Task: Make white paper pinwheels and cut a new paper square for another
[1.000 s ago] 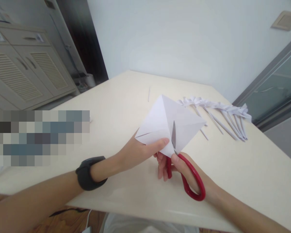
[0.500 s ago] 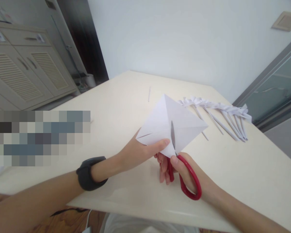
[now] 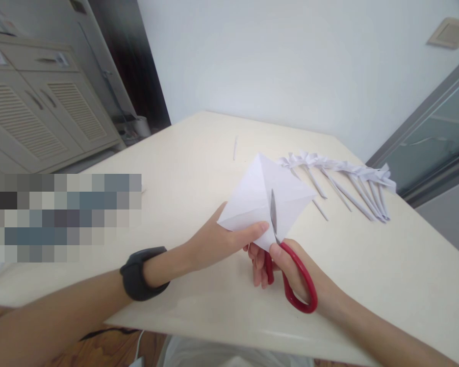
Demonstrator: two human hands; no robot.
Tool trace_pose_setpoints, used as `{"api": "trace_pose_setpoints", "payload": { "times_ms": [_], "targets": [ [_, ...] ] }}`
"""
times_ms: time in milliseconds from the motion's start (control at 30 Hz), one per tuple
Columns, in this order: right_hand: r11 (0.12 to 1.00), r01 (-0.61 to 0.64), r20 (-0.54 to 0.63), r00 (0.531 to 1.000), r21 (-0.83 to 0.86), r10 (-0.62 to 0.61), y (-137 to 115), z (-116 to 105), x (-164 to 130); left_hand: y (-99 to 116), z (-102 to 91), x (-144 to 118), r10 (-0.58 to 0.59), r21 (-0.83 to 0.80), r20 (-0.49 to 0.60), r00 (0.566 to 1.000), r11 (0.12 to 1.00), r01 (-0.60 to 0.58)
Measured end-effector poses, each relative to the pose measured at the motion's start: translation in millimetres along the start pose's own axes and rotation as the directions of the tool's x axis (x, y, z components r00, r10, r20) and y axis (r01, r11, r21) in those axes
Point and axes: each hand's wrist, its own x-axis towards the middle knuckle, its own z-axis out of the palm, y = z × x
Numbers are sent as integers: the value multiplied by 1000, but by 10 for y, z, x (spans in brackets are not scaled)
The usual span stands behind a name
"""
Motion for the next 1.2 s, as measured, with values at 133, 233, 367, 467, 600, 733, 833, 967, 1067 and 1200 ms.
{"api": "trace_pose_setpoints", "payload": {
  "times_ms": [133, 233, 367, 467, 600, 733, 833, 967, 1067, 1200],
  "targets": [
    [999, -10, -10, 1000, 35, 11, -18, 2, 16, 63, 0, 4, -21, 15, 54, 998, 1000, 20],
    [999, -18, -15, 1000, 43, 19, -16, -7, 27, 143, 0, 4, -55, 31, 86, 995, 998, 53],
    [1000, -11, -2, 1000, -20, 11, -7, -28, 22, 153, 3, 7, -54, 34, 56, 997, 998, 52],
    [998, -9, -10, 1000, -62, 9, -4, -32, 14, 91, 10, 9, -16, 20, 22, 1000, 1000, 16],
    [998, -14, -23, 1000, -54, 13, -3, -28, 5, 47, 10, 9, -7, 17, 15, 1000, 1000, 7],
    [999, -38, -19, 999, -33, 37, -14, -28, 0, 55, -1, 9, -18, 20, 36, 999, 1000, 17],
    [999, -37, -10, 999, -23, 37, -24, -32, 0, 48, 5, 12, -1, 21, 20, 1000, 1000, 1],
    [999, -29, -2, 1000, 15, 29, -28, -30, 8, 38, 18, 6, 12, 36, 1, 1000, 999, -12],
    [999, -22, 7, 1000, 40, 22, -33, -23, 14, 39, 1, 4, 36, 60, -56, 998, 998, -32],
    [996, -73, 80, 994, 51, 69, -95, -30, -3, 36, -86, 59, 236, 10, -262, 936, 970, -242]
  ]
}}
